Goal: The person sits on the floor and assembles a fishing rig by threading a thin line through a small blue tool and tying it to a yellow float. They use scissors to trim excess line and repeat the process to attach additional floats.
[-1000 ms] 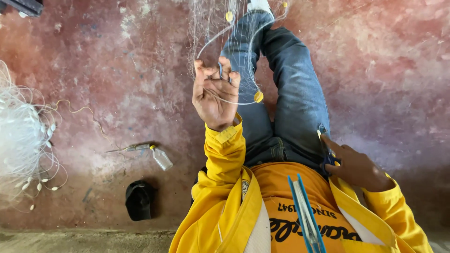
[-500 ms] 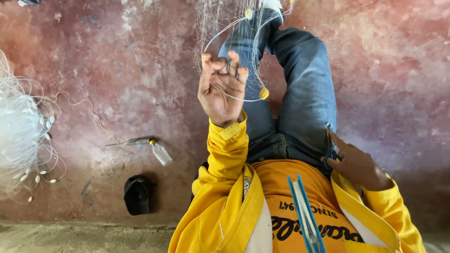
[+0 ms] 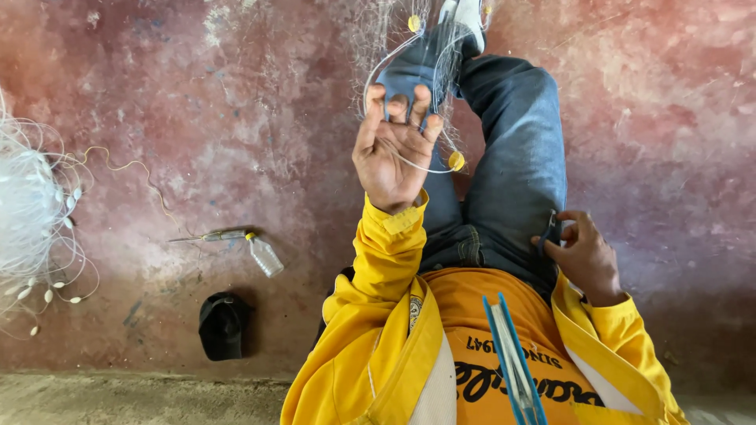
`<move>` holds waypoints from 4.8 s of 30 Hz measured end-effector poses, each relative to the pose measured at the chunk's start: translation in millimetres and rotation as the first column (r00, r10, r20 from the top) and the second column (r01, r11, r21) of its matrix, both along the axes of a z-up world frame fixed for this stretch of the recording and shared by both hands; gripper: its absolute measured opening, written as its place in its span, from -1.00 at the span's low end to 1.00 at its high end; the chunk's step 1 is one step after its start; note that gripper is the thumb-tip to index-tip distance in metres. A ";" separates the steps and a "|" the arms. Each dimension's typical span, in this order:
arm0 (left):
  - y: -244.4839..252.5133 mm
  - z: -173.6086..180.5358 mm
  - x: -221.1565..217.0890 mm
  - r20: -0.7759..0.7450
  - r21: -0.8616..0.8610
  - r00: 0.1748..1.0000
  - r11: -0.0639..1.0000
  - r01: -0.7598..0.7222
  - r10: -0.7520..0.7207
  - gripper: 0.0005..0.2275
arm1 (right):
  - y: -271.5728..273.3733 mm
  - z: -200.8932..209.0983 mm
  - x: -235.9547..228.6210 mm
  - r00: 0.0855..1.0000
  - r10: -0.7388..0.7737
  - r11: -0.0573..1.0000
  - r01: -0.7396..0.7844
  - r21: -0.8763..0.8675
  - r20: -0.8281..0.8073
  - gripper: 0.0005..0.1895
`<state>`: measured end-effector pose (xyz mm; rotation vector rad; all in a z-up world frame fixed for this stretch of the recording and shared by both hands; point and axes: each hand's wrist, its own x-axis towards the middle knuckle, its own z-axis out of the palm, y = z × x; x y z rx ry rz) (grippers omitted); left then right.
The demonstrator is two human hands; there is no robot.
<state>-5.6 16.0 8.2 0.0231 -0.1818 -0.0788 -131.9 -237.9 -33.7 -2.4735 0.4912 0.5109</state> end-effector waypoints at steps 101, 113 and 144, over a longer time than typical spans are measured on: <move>15.0 -4.6 -22.4 0.118 0.134 0.970 0.971 0.199 -0.215 -0.83 | 28.6 76.1 48.5 0.825 0.103 0.849 -0.364 0.383 0.555 -0.84; 13.4 -24.5 -22.6 0.230 0.254 0.950 0.956 0.149 -0.209 -0.83 | 32.8 65.3 53.7 0.725 0.078 0.781 -0.471 0.411 0.684 -0.73; 7.2 -5.1 -25.3 0.221 0.233 0.942 0.952 0.200 -0.252 -0.92 | 85.0 83.5 58.1 0.681 0.331 0.617 -0.680 0.396 0.654 -0.71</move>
